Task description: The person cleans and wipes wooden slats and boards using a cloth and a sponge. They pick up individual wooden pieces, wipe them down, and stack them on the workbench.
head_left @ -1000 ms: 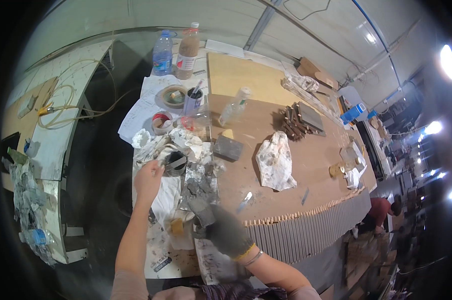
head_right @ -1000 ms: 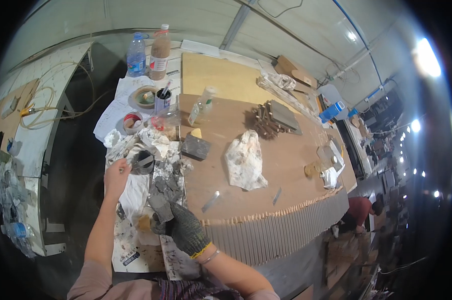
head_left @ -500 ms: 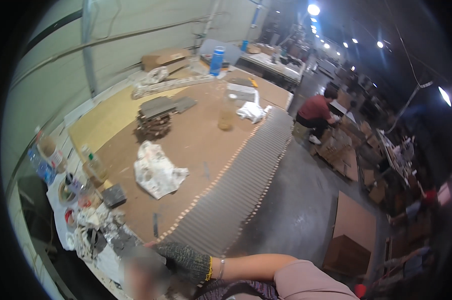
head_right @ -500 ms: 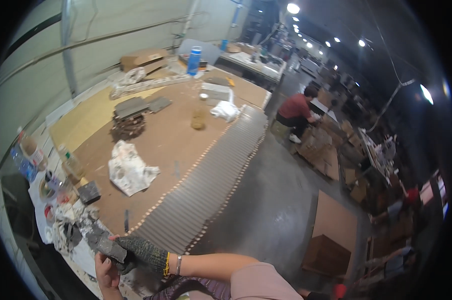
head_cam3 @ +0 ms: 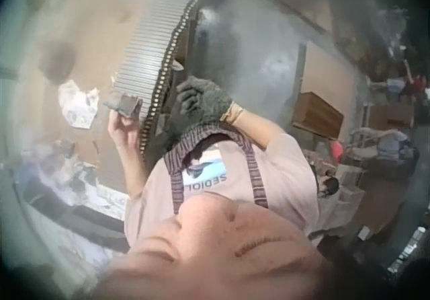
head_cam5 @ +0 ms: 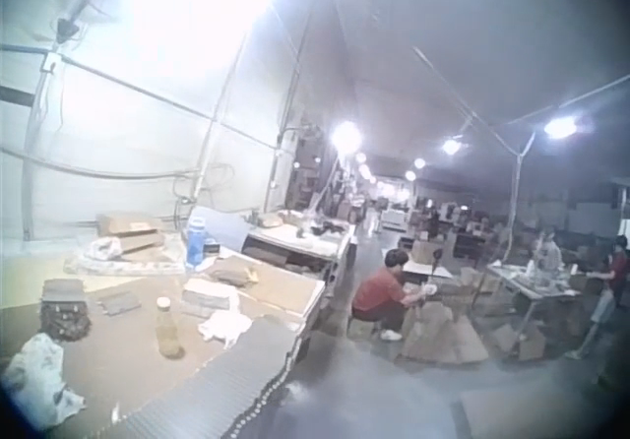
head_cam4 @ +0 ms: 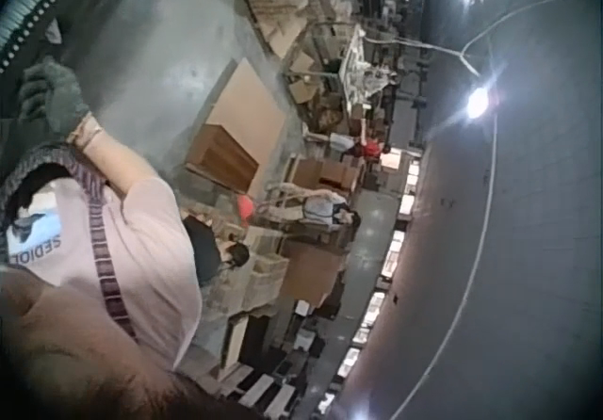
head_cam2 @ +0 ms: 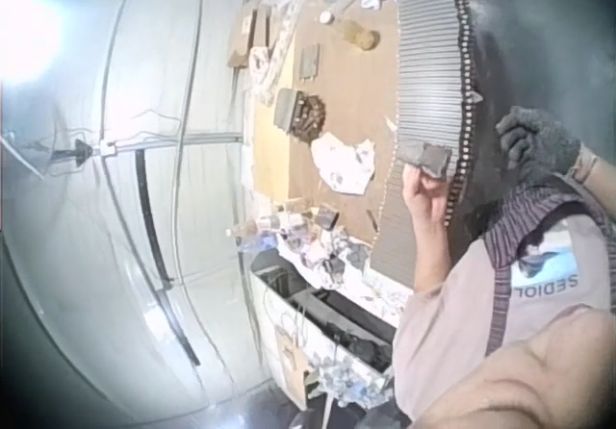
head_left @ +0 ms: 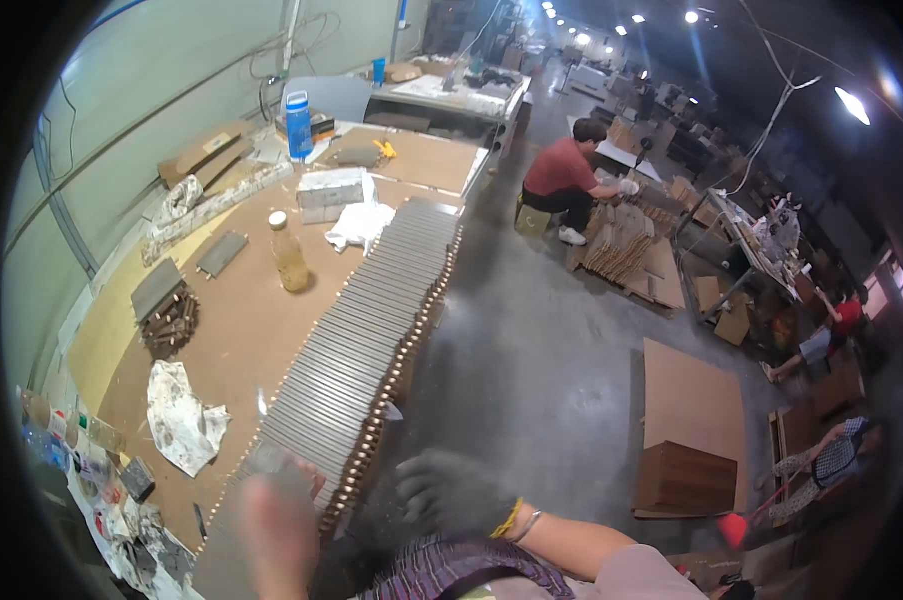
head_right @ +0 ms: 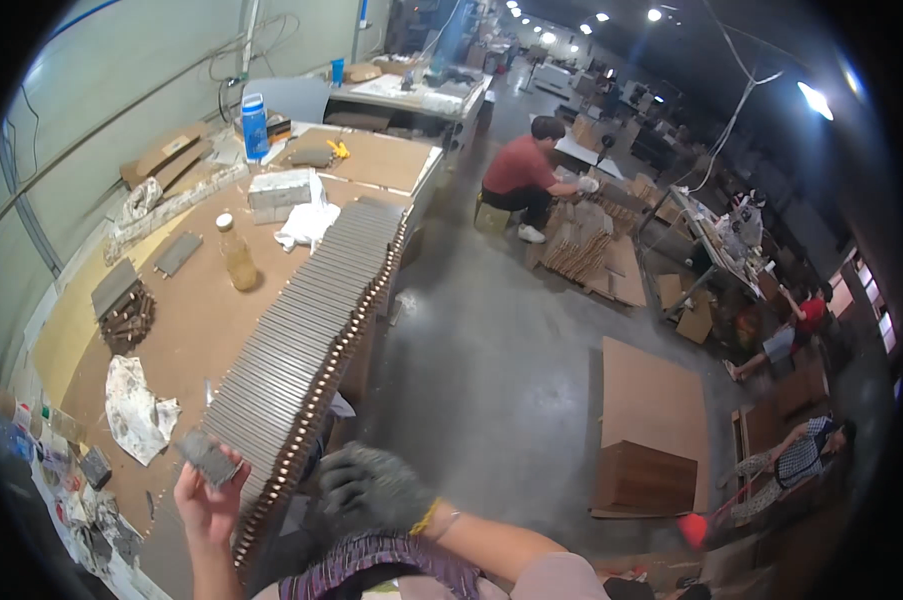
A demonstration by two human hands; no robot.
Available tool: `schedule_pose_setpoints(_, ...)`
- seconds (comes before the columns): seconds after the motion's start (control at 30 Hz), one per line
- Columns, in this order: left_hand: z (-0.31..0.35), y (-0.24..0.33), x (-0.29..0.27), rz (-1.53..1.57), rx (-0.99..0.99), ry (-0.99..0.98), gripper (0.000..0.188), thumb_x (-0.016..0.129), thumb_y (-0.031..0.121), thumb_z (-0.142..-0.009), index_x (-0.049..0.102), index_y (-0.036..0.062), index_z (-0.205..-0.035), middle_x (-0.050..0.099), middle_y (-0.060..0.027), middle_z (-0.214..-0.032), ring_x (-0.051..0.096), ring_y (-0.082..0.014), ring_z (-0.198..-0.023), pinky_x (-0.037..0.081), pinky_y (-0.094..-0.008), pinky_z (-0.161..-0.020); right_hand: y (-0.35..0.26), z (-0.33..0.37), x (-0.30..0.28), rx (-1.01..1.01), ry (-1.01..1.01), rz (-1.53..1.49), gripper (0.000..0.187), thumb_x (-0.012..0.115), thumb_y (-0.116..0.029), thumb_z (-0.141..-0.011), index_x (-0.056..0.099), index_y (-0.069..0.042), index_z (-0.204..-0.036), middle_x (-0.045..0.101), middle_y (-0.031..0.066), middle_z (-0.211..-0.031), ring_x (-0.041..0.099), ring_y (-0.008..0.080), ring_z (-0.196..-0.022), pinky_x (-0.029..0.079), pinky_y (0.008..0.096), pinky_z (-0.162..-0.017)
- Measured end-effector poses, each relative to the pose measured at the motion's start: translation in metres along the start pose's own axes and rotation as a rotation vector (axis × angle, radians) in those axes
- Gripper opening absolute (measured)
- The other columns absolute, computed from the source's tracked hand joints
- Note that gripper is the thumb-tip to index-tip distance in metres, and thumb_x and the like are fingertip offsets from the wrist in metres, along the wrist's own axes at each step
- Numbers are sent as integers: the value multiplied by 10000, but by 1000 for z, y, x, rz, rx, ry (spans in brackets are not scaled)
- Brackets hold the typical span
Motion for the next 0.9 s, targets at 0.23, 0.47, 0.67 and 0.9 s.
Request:
schedule_pose_setpoints(0.23,-83,-65,86,-189,-92,56,467,605,326,-866,596,1,-1202,667,-159,-1059,635,-315,-1014,510,-501,-941,-145,38,-78,-417,309,165,271,558,-294,-1009,604,-54,-1125,661,75,-917,656,222,-743,590,389,-737)
schedule_pose_setpoints(0.47,-196,-82,120,-192,-87,117,409,543,371,-933,644,32,-1138,692,-153,-1027,653,-332,-1016,530,-518,-919,-283,-15,-84,-480,412,212,185,574,-240,-998,620,-67,-1045,664,57,-880,646,180,-714,578,345,-678)
schedule_pose_setpoints(0.67,-332,-118,142,-11,-194,96,439,500,395,-984,605,21,-1189,680,-190,-1065,684,-339,-986,561,-487,-910,-407,-61,-88,-632,408,495,231,589,-234,-999,629,-53,-1137,673,70,-917,649,176,-770,588,354,-720)
schedule_pose_setpoints(0.9,-463,-174,207,-6,-279,22,496,478,393,-1000,574,-12,-1270,646,-244,-1264,636,-375,-1153,507,-487,-1018,-567,-132,-67,-781,387,1364,373,615,-32,-880,643,-15,-1251,653,115,-1267,657,208,-1085,539,312,-899)
Point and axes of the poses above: each hand's wrist, its own z-axis away from the middle knuckle, its own x-axis out of the palm, y = z × x, the point moved 7 cm from there along -z, towards the middle knuckle
